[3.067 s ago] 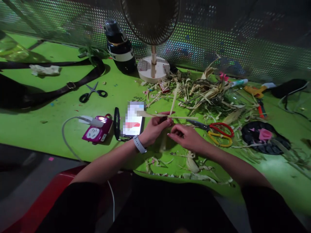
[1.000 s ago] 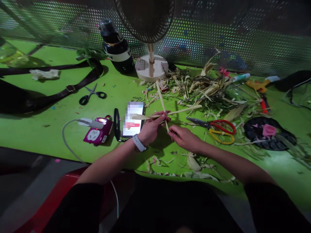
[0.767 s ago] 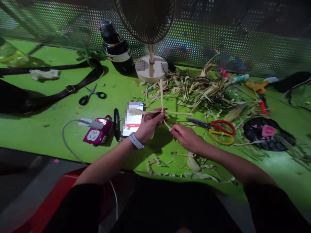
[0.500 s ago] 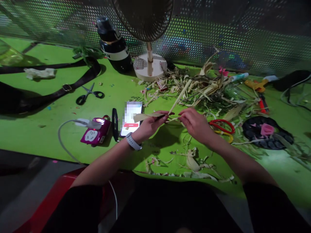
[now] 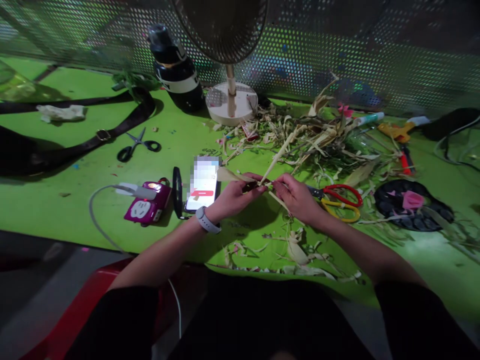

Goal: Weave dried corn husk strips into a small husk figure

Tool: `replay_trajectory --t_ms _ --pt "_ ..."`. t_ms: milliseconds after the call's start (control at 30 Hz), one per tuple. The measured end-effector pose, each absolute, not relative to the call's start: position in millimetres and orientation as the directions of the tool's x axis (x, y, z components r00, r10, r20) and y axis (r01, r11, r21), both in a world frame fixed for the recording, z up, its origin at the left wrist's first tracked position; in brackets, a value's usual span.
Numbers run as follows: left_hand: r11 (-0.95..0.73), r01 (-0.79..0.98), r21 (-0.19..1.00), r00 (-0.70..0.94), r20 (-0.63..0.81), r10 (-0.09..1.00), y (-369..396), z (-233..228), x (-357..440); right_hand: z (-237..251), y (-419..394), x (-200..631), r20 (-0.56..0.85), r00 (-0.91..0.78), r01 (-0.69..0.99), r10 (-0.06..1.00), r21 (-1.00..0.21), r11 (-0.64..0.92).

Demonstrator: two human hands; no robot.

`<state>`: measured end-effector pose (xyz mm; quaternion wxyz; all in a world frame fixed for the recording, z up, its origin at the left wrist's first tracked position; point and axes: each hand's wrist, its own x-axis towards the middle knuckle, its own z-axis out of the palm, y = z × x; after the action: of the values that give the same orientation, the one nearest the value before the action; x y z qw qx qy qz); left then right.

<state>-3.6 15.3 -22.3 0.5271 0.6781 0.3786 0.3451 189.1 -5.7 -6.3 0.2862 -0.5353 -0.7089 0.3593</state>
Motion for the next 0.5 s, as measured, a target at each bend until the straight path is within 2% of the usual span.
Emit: replay_trajectory --t_ms 133,333,500 --pt "-0.175 0.188 0.966 0.477 0.066 0.877 15.3 -21.1 -4.5 -6.9 -5.3 188.3 0.031 -0.239 0.566 0.971 -0.808 0.165" --pt "0.094 0.071 0.993 0.546 -0.118 0.83 13.3 -21.5 -2.9 -9.3 -6.5 187.6 0.046 -0.226 0.581 0.973 -0.795 0.173" --pt "0.057 0.051 0.997 0.495 -0.075 0.865 13.5 -23.8 -2.0 -15.7 -4.8 188.0 -0.003 -0.198 0.526 0.98 -0.844 0.104"
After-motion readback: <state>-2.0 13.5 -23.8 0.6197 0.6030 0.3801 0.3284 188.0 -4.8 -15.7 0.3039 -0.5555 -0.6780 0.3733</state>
